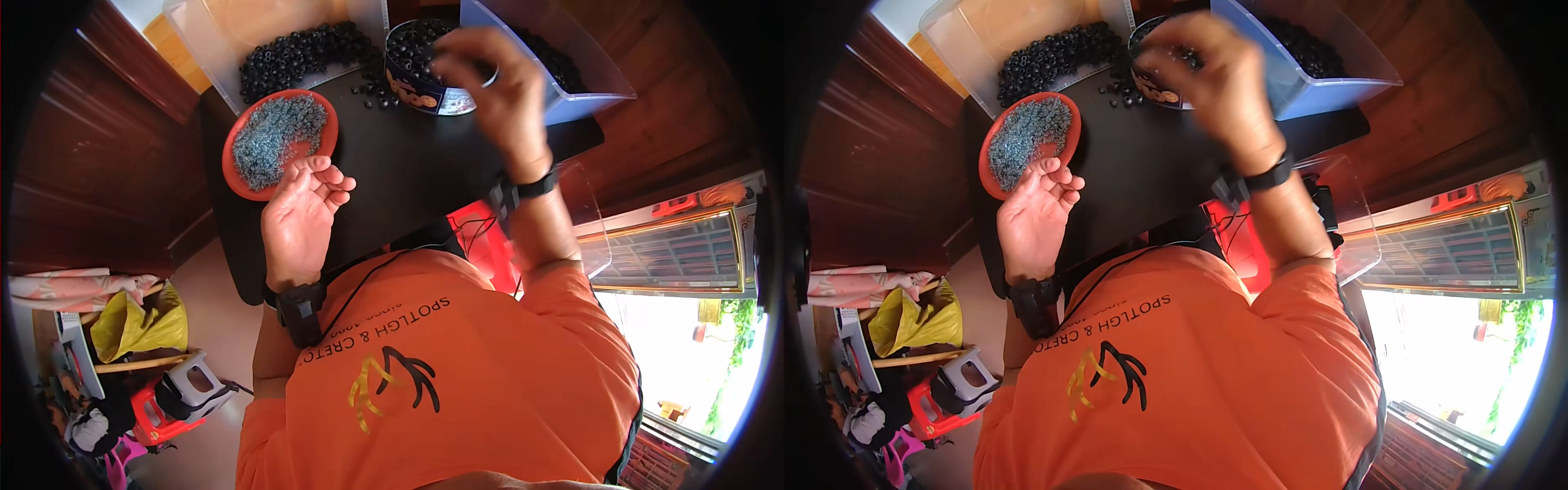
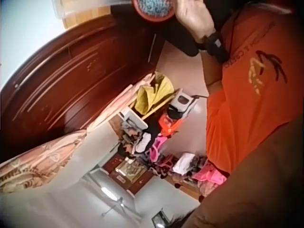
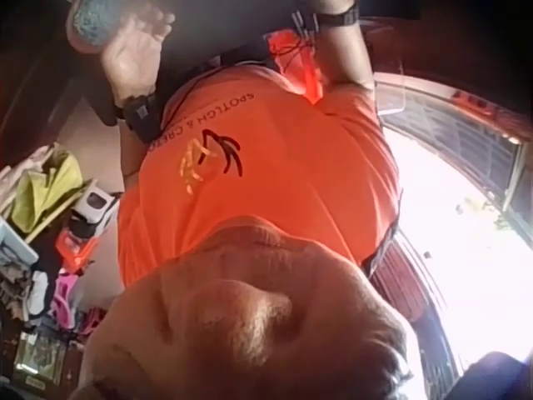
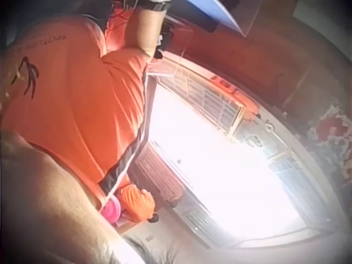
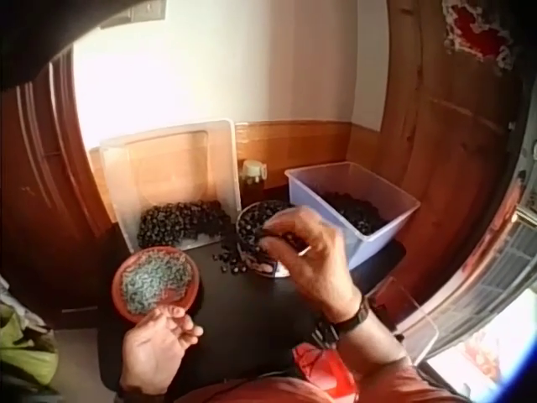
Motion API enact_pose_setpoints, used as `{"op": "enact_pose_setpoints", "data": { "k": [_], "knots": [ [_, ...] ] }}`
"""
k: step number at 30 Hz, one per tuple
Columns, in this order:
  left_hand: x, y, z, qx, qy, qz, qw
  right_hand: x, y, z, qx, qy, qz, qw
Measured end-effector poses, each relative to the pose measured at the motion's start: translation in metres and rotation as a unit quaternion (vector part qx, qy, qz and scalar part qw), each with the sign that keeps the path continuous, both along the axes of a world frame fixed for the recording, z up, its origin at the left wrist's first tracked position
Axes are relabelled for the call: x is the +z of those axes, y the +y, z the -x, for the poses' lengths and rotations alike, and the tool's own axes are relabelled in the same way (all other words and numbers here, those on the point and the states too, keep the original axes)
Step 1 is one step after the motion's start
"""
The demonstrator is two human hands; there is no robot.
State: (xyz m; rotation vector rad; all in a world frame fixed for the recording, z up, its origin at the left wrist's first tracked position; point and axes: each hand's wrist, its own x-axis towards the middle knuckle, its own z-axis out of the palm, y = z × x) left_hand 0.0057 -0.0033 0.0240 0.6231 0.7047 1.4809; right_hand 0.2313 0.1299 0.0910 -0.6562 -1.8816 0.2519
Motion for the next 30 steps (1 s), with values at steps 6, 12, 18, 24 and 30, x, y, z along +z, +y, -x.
{"op": "enact_pose_setpoints", "data": {
  "k": [6, 12, 18, 24, 30],
  "knots": [
    [-0.003, 0.000, 0.005, 0.000, -0.031, -0.010, 0.999, 0.047, 0.021, -0.018, -0.178, 0.069, -0.051, 0.980],
    [-0.006, -0.002, 0.008, -0.004, -0.043, -0.017, 0.999, -0.002, 0.047, 0.019, 0.012, -0.206, -0.062, 0.976],
    [-0.005, -0.008, 0.012, 0.008, -0.051, -0.016, 0.999, -0.053, 0.071, 0.063, -0.030, -0.487, -0.236, 0.840],
    [-0.003, -0.014, 0.018, 0.018, -0.058, -0.021, 0.998, -0.071, 0.079, 0.080, -0.058, -0.585, -0.234, 0.775],
    [-0.004, -0.019, 0.022, 0.025, -0.059, -0.019, 0.998, -0.071, 0.080, 0.083, -0.045, -0.556, -0.221, 0.800]
  ]
}}
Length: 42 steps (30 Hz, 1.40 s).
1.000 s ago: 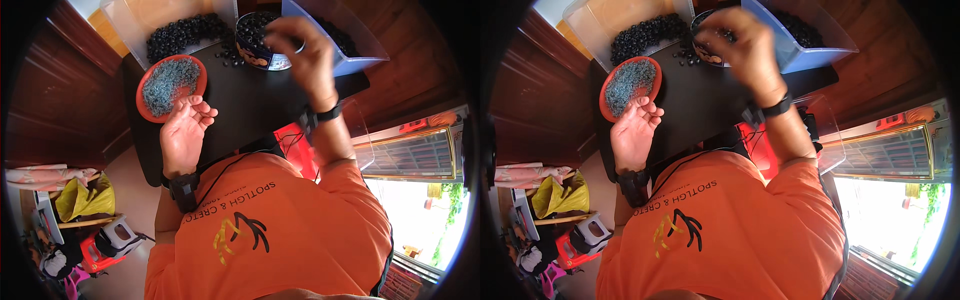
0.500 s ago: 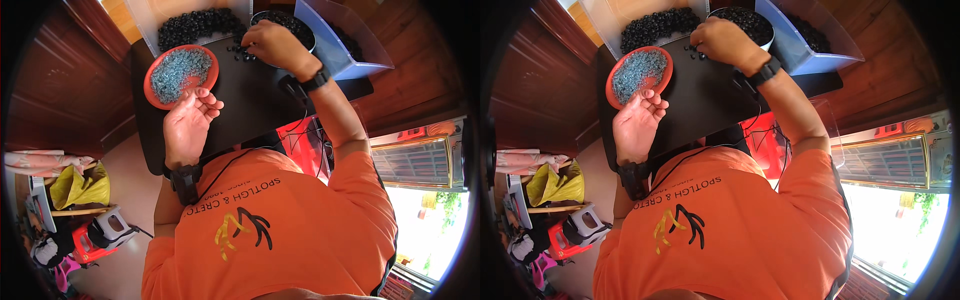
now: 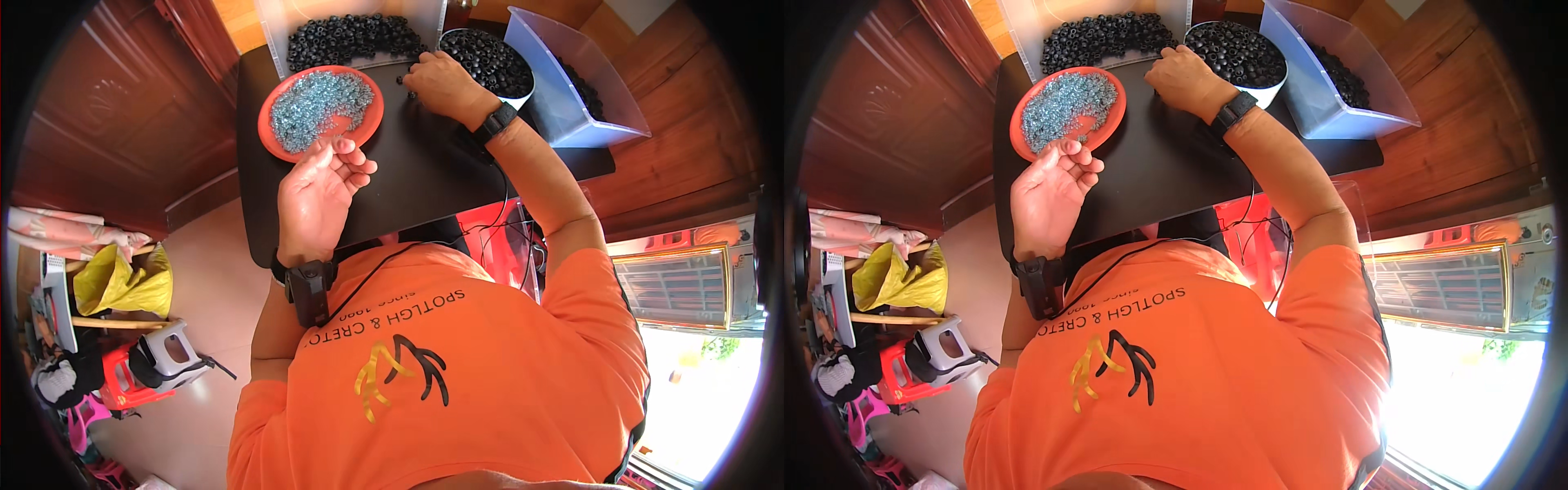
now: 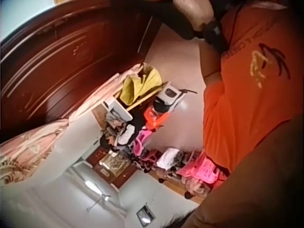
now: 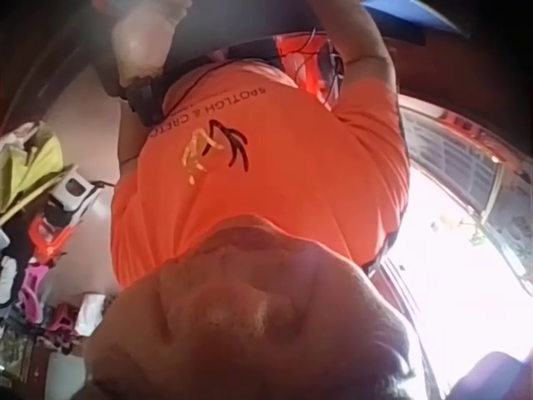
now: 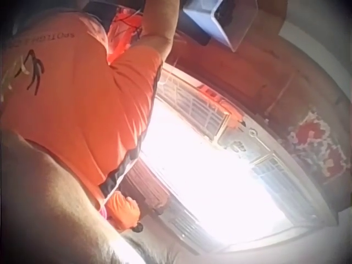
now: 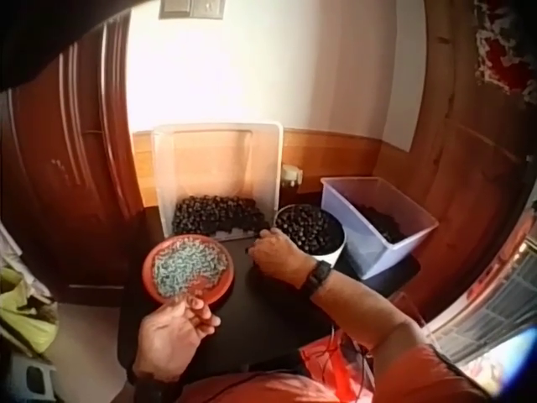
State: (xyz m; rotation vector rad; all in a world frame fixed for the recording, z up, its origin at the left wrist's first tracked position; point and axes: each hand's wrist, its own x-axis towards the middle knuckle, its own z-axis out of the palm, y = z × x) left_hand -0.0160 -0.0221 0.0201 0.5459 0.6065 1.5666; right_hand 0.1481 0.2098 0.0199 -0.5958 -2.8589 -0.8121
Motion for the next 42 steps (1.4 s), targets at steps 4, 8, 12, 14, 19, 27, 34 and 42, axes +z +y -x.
{"op": "enact_pose_setpoints", "data": {
  "k": [4, 8, 12, 14, 19, 27, 34, 42],
  "knots": [
    [-0.001, -0.002, 0.000, -0.003, 0.000, -0.004, 1.000, -0.006, 0.000, 0.006, 0.002, 0.017, 0.032, 0.999],
    [-0.002, -0.003, -0.002, -0.005, 0.001, 0.004, 1.000, -0.015, 0.006, 0.010, -0.006, 0.028, 0.015, 0.999],
    [-0.006, -0.001, -0.003, 0.005, 0.015, 0.008, 1.000, -0.014, 0.007, 0.006, -0.018, 0.084, 0.123, 0.989],
    [-0.008, 0.003, -0.004, 0.005, 0.008, 0.028, 1.000, -0.010, 0.006, 0.007, -0.007, 0.125, 0.178, 0.976],
    [-0.007, 0.022, 0.000, 0.011, 0.020, 0.029, 0.999, 0.012, -0.005, 0.010, 0.101, 0.319, 0.714, 0.615],
    [0.016, 0.088, 0.026, 0.057, 0.044, -0.012, 0.997, 0.018, -0.006, 0.022, 0.021, 0.277, 0.472, 0.837],
    [-0.005, 0.121, 0.056, 0.114, 0.001, -0.056, 0.992, -0.022, 0.016, 0.030, -0.056, 0.105, 0.130, 0.984],
    [-0.025, 0.127, 0.051, 0.158, 0.014, -0.013, 0.987, 0.011, 0.036, 0.052, -0.098, 0.153, 0.247, 0.952]
  ]
}}
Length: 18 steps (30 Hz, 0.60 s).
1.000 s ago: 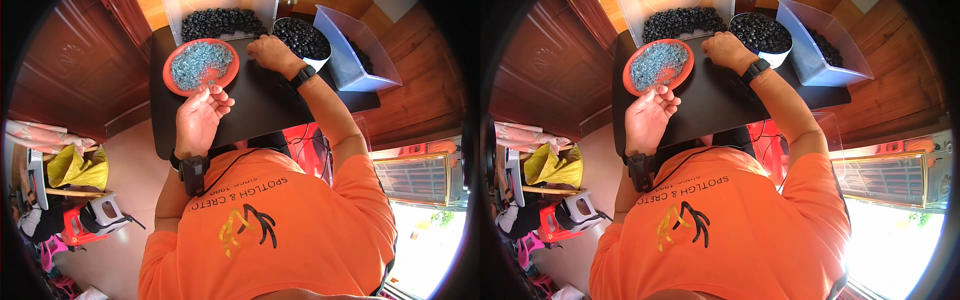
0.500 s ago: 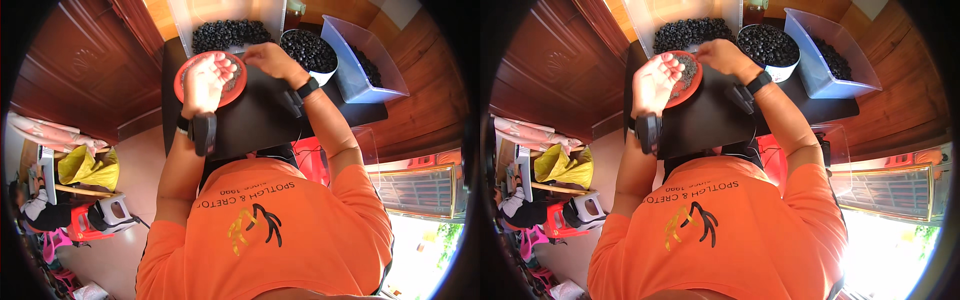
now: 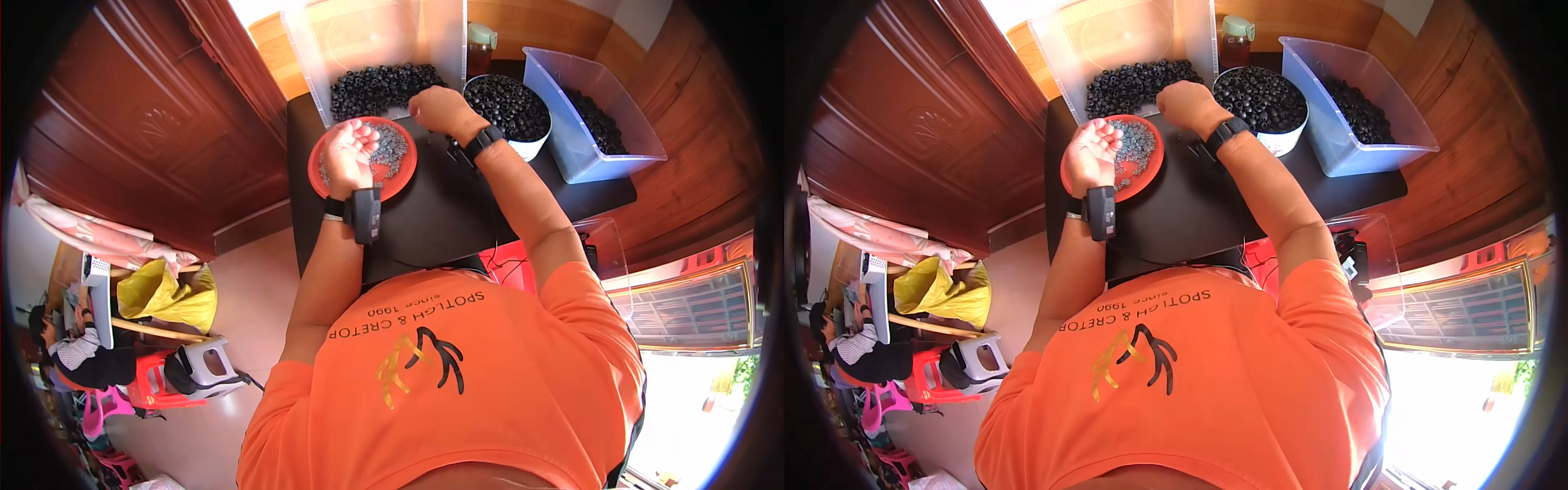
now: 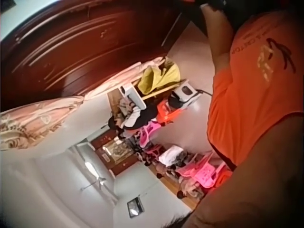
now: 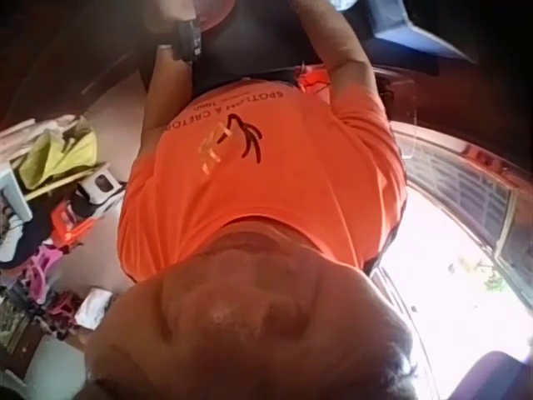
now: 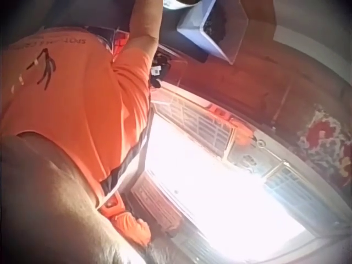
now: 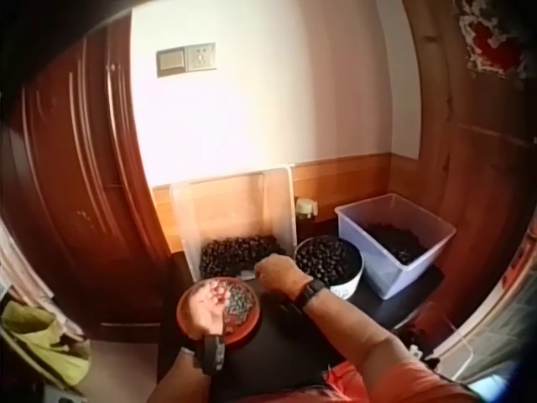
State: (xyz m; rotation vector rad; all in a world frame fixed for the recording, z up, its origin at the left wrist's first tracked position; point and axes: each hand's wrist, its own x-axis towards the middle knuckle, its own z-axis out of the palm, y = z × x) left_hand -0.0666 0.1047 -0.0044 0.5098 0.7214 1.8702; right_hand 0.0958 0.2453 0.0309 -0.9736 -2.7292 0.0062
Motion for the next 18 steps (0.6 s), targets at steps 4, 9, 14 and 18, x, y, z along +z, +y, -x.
{"op": "enact_pose_setpoints", "data": {
  "k": [4, 9, 14, 18],
  "knots": [
    [0.000, -0.001, -0.013, 0.009, 0.007, 0.039, 0.999, -0.022, 0.040, 0.028, 0.013, 0.081, 0.035, 0.996],
    [0.003, -0.006, -0.012, 0.033, 0.010, 0.046, 0.998, -0.035, 0.048, 0.062, 0.021, 0.082, 0.062, 0.994],
    [0.002, -0.009, -0.012, 0.037, 0.030, 0.053, 0.997, -0.034, 0.053, 0.065, 0.018, 0.053, 0.063, 0.996],
    [0.001, -0.010, -0.014, 0.015, 0.026, 0.048, 0.998, -0.026, 0.044, 0.053, -0.001, 0.096, 0.084, 0.992]
  ]
}}
